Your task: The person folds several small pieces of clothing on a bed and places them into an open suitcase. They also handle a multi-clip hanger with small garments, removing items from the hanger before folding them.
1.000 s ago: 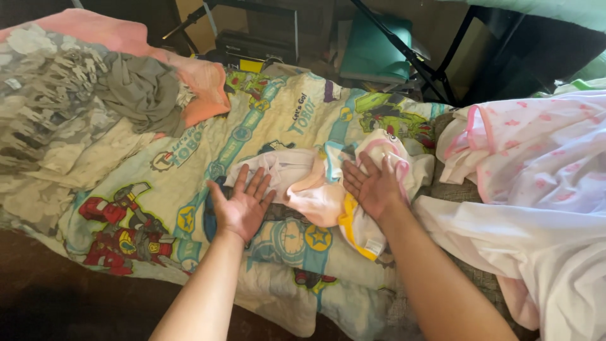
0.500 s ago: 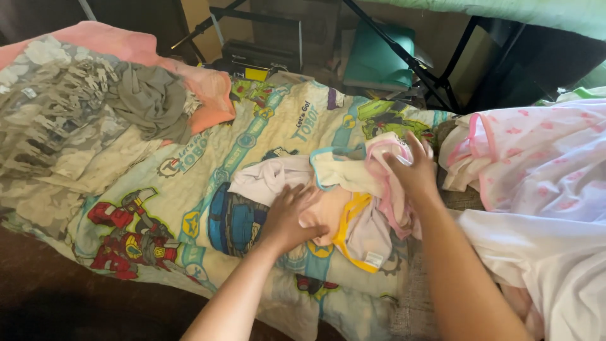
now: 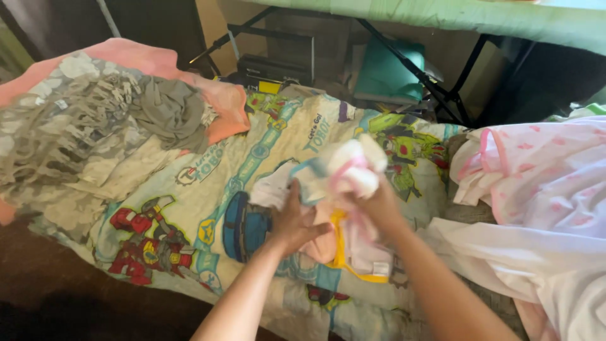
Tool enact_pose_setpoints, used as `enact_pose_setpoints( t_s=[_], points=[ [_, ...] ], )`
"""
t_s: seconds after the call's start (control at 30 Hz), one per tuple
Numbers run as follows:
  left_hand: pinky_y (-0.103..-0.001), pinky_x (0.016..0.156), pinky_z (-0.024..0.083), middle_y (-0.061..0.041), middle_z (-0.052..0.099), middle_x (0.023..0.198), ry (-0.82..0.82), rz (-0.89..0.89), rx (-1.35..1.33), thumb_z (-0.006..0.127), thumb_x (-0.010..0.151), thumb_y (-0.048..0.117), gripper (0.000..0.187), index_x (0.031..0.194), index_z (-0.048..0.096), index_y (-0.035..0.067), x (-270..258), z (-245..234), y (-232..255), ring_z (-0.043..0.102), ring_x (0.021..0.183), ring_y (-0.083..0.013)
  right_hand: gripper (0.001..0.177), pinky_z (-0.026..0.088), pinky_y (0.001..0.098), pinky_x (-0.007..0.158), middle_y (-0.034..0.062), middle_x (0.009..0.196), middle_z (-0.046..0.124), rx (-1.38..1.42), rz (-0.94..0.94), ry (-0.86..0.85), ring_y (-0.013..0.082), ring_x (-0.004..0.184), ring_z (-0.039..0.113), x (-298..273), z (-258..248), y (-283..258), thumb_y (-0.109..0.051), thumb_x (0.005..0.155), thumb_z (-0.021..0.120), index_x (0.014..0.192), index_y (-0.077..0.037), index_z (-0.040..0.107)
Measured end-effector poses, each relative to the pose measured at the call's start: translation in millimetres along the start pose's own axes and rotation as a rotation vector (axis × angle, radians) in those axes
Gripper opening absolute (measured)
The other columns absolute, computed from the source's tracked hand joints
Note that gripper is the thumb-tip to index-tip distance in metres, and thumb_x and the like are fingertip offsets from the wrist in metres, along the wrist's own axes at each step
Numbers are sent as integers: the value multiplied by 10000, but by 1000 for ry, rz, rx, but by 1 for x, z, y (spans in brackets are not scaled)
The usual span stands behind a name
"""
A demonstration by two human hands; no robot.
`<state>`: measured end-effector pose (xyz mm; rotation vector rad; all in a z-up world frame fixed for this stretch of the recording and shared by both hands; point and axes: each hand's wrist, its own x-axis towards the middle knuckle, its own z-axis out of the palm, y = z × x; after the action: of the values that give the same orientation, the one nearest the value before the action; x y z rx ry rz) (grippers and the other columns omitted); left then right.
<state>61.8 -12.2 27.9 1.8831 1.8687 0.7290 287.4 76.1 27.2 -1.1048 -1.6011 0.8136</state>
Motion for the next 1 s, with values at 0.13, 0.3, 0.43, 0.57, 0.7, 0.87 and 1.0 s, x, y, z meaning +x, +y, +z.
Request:
enact_pose_setpoints(
  t_s=[0.13,0.3,0.43,0.57,0.7,0.87,1.0],
  points=[
    [-514,1024,447,-198,481,1432,-45,216,-883,889,717,397,1067,1533,314,17,10,32,-14,519,1281,-291,830,435,362,1073,151,1448,538,221,-53,-374,249,1311,523,-22,28,-33,-156,812,764,1538,-32,383],
    [-335,892,585,-116,693,1246,-64,50,-1235,882,760,193,756,1419,569,-6,19,32,-30,683,1113,-216,950,127,382,1247,138,1737,143,187,-209,-596,238,1593,136,-33,31,-49,-169,828,582,1653,-64,122],
    [-350,826,576,-46,700,1177,38,-24,-1094,861,753,149,710,1380,537,76,10,6,-7,680,1046,-178,934,193,392,1202,158,1688,206,270,-43,-702,259,1532,191,-33,21,-76,-232,796,590,1632,-59,212],
    [-354,795,595,-121,755,1134,106,-106,-729,809,756,57,592,1314,611,24,18,20,-10,738,1000,-229,728,460,421,1052,221,1468,550,453,312,-673,299,1289,550,-17,-10,-91,-333,876,593,1511,12,505],
    [-354,804,614,-118,729,1172,180,-74,-881,739,676,-31,706,1352,551,44,41,64,-49,734,1039,-232,641,527,445,1002,217,1324,661,440,297,-426,315,1184,661,10,-50,-2,-404,937,611,1392,46,587],
    [-348,859,584,-82,703,1210,333,-77,-1297,747,704,-39,713,1386,559,48,45,74,-51,694,1082,-230,654,569,421,891,130,1164,753,771,819,-335,267,1003,734,-5,-12,-5,-603,909,508,1240,-58,657],
    [-362,844,576,-74,691,1209,188,-119,-1555,771,733,31,673,1372,565,87,14,51,-7,688,1056,-231,665,597,402,836,121,1096,767,876,845,-618,252,914,744,-21,26,25,-632,882,541,1206,-72,695]
  ],
)
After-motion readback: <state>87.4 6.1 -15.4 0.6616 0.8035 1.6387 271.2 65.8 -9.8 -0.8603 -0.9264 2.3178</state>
